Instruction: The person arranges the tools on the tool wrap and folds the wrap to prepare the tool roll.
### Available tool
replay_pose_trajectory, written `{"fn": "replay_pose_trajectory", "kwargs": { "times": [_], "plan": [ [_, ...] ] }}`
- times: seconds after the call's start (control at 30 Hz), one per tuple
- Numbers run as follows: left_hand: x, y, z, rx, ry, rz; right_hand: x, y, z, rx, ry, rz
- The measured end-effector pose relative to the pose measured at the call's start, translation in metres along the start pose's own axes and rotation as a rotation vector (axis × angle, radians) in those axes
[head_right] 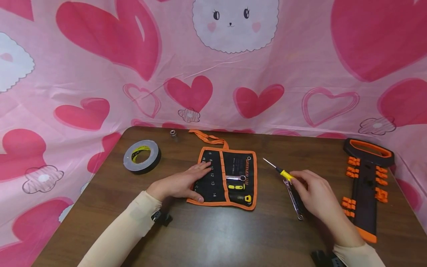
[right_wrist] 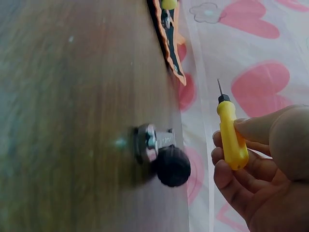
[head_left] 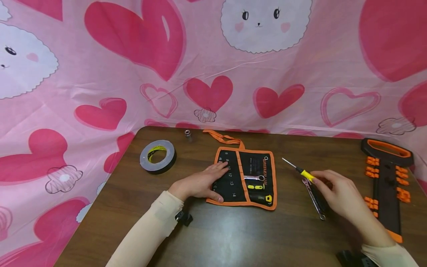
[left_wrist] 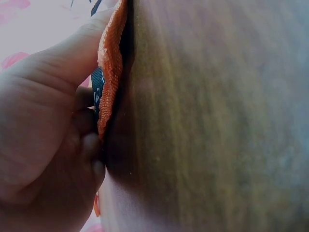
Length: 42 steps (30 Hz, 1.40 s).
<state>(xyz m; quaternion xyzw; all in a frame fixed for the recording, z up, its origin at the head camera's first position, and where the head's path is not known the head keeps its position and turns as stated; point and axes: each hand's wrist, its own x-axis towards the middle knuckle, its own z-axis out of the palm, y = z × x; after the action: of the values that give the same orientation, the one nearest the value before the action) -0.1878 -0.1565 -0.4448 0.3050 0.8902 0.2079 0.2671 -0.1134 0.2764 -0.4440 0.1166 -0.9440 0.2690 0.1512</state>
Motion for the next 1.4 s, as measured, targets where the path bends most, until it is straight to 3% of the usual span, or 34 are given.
{"fn": "replay_pose_trajectory", "kwargs": {
  "times": [0.8, 1.4],
  "plan": [
    [0.0, -0.001, 0.001, 0.001, 0.001, -0.004, 0.026, -0.027, 0.017, 0.052, -0.057, -0.07],
    [-0.001, 0.002, 0.0, 0.005, -0.002, -0.015, 0.046, -0.046, 0.037, 0.117, -0.216, -0.034]
  ]
}}
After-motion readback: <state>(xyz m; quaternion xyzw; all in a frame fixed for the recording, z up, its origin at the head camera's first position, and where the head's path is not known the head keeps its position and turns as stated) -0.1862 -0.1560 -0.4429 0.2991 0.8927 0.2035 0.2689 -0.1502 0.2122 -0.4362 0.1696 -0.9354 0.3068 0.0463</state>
